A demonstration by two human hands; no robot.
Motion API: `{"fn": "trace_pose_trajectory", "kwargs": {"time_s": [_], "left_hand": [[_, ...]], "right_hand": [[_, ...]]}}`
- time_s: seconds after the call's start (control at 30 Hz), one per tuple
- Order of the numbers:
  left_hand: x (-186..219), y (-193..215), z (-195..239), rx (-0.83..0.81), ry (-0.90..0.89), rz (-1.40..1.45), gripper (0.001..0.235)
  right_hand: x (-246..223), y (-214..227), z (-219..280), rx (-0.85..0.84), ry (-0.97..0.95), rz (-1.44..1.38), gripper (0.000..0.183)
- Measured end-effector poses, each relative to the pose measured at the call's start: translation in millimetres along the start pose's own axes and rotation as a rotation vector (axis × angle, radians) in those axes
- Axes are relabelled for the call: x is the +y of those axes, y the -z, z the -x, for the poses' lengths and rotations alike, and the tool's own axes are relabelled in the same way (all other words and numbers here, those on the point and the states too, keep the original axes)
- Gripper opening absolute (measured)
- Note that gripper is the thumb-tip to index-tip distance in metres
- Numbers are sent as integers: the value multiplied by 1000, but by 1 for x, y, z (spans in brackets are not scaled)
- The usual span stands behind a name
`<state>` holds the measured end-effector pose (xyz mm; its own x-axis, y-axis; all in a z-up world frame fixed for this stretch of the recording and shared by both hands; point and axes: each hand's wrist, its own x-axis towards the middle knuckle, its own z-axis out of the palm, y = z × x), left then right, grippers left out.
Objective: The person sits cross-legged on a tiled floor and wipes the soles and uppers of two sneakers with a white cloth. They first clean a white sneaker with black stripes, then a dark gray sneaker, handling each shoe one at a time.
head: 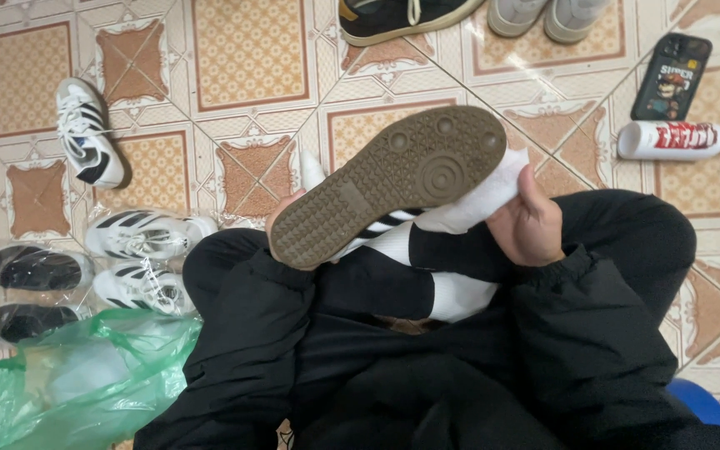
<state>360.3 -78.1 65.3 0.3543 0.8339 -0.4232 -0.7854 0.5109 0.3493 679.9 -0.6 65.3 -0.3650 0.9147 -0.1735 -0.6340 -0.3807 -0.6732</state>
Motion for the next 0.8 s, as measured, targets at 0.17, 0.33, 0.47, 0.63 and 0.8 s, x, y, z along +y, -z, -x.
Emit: {"fn": "trace_pose_trajectory", "kwargs": {"time_s": [0.17, 0.33, 0.47, 0.63, 0.8], "left_hand": [[-13, -5, -5, -28, 93, -3, 60], [-67, 90, -41, -85, 126, -45, 61], [-84, 71, -46, -164, 150, -148, 68], [-92, -24, -9, -406, 64, -179, 78], [-110, -22, -17, -357, -48, -162, 81]], "right_hand": [[-12, -13, 1, 14, 35, 12, 61], [-4, -1, -3, -28, 98, 100, 64], [-7, 1, -2, -56, 140, 152, 64], [-3, 7, 0, -77, 192, 216, 58], [38, 115, -21, 18, 342, 343, 54]]}}
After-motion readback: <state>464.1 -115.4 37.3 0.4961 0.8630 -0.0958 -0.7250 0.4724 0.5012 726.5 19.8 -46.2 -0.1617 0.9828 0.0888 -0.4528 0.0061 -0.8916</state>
